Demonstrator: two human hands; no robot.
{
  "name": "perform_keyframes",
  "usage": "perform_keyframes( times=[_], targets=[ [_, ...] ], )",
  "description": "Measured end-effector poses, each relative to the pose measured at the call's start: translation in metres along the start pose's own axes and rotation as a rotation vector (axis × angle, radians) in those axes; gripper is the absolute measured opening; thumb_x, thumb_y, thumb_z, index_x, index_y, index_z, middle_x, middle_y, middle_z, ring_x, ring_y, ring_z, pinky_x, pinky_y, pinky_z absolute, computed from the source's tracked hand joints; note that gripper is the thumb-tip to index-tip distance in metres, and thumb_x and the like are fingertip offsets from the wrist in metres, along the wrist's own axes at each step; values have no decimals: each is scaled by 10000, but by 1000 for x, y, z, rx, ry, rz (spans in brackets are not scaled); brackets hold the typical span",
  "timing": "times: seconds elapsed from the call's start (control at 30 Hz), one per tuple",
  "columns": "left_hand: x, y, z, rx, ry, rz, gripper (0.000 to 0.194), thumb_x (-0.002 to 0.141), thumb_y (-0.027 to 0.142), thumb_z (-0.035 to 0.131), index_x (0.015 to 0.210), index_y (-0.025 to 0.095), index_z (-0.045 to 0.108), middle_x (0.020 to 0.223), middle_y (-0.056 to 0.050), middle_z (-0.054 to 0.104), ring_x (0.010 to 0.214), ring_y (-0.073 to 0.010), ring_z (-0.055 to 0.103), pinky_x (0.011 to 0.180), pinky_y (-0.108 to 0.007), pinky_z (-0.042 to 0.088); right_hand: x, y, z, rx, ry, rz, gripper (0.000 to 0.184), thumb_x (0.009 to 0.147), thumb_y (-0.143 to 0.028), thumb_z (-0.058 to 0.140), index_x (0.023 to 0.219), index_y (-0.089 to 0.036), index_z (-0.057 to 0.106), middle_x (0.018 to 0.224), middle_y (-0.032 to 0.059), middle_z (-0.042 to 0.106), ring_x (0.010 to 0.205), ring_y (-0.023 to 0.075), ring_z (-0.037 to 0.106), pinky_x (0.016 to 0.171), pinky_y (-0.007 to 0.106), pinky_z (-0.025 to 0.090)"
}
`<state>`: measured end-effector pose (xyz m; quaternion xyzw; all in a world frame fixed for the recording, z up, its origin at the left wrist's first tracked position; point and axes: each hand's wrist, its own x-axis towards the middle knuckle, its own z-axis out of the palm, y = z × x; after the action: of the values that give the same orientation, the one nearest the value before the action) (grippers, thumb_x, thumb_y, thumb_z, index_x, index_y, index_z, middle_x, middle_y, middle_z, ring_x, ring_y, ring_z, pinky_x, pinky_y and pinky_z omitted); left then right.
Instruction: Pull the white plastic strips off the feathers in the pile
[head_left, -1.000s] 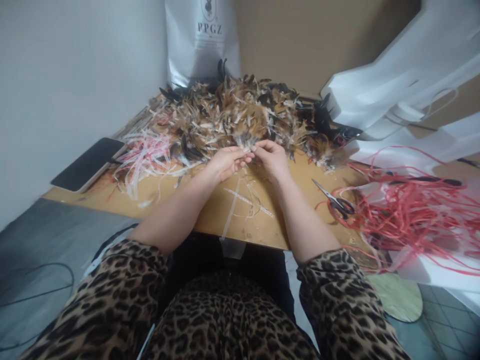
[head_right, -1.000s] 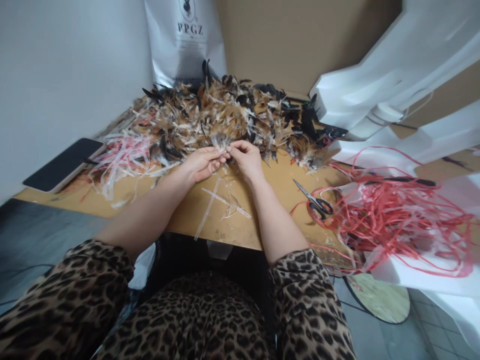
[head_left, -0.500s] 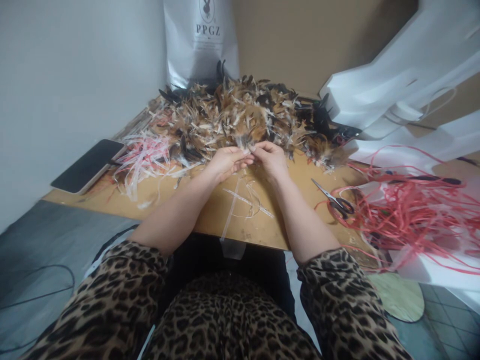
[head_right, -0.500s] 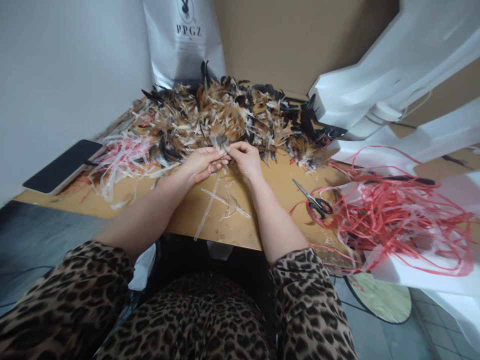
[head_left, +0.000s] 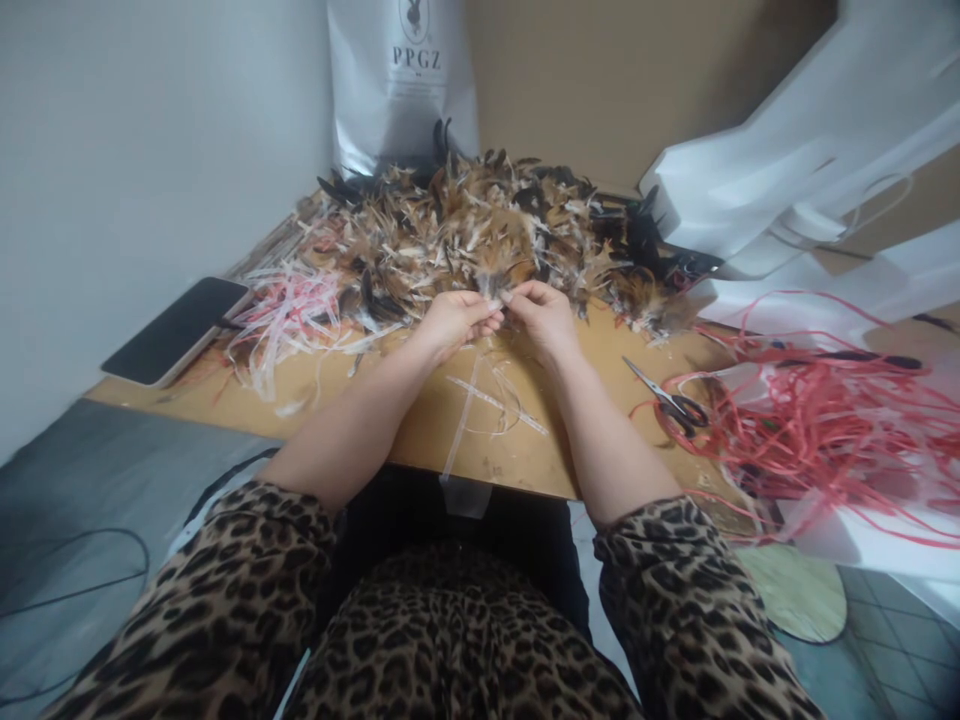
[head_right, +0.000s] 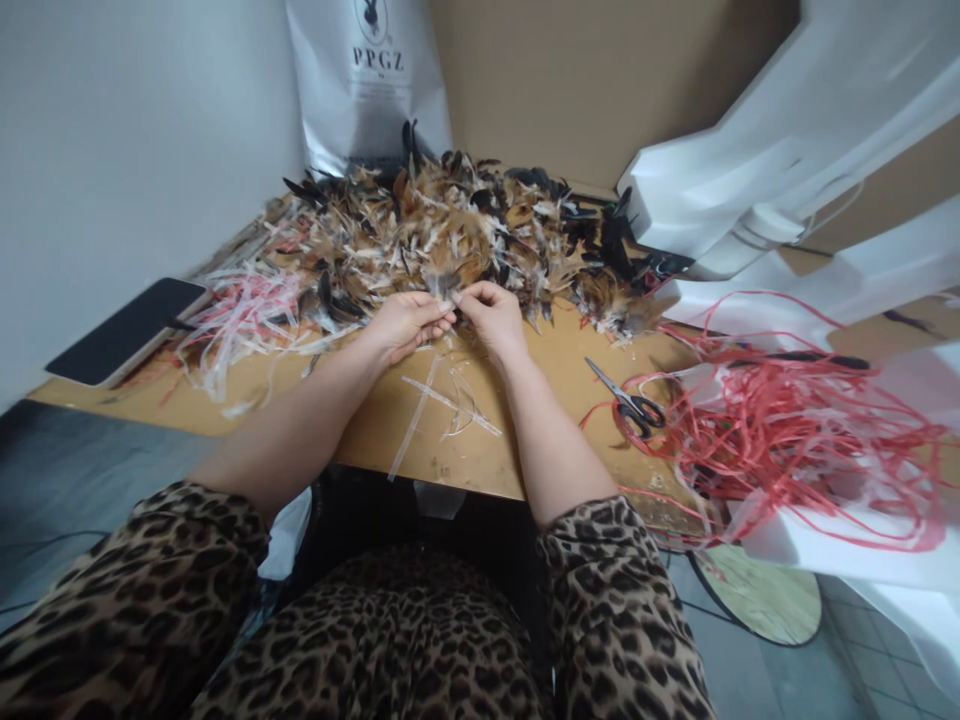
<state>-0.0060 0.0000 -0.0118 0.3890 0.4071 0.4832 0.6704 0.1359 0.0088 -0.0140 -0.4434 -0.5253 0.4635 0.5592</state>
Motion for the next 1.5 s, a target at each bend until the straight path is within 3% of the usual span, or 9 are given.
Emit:
perform_keyframes(
  times=[0.27,0.47,0.57,0.67,0.93,1.07,1.2,1.37,1.5],
  targets=[
    [-3,4,1,33,3,3,193,807,111,680,627,66,628,527,-20,612,434,-35,535,473,-141,406,1,7,5,45,17,48,244,611,-373,771,660,-178,634,545,-54,568,503,65,465,511,210,356],
    [2,15,-3,-90,170,223,158,807,178,698,679,102,647,606,0,648,457,-11,519,464,-117,386,5,6,-4,-1,90,23,256,665,-401,735,794,-186,683,578,-47,562,512,78,458,507,218,353],
    [5,17,-8,-148,218,256,115,796,204,715,745,115,664,677,-4,683,511,-10,550,493,-105,403,7,10,-9,-173,134,-82,163,674,-321,707,727,-168,686,638,-24,617,575,93,499,597,244,411],
    [6,17,-10,-159,226,243,122,796,229,719,782,119,667,724,-18,707,529,-16,562,492,-108,408,6,14,-9,-424,50,-135,130,700,-280,654,713,-157,693,694,5,663,640,124,549,663,270,433],
    [3,16,-9,-165,204,219,160,783,267,730,825,128,663,815,-29,723,576,-30,605,489,-118,410,-6,12,7,-1006,-93,-151,210,738,-381,637,792,-188,699,788,39,672,702,167,560,678,292,411],
    [5,16,-11,-172,220,230,157,766,263,745,805,137,659,804,-9,706,569,-23,593,481,-118,396,-2,11,1,-1091,-105,-167,176,761,-234,534,788,-190,702,852,60,697,795,189,595,739,300,421],
    [5,15,-9,-174,255,225,165,743,253,765,752,140,645,718,16,661,519,-14,545,450,-124,358,-2,5,-8,-1099,-44,-117,200,771,-276,524,787,-185,702,811,57,700,760,183,600,722,294,432],
    [3,15,-4,-169,237,215,188,734,241,772,707,135,620,631,35,605,492,-12,508,430,-126,329,-13,-2,10,-1238,-149,-75,317,787,-466,567,848,-191,711,913,86,713,826,217,638,729,308,460],
    [1,16,-3,-166,233,191,190,731,245,776,728,134,622,625,38,601,487,-7,498,428,-123,321,-16,-1,22,-1397,-155,-115,274,842,-302,481,921,-187,717,1024,134,714,892,247,664,772,338,479]
  ],
)
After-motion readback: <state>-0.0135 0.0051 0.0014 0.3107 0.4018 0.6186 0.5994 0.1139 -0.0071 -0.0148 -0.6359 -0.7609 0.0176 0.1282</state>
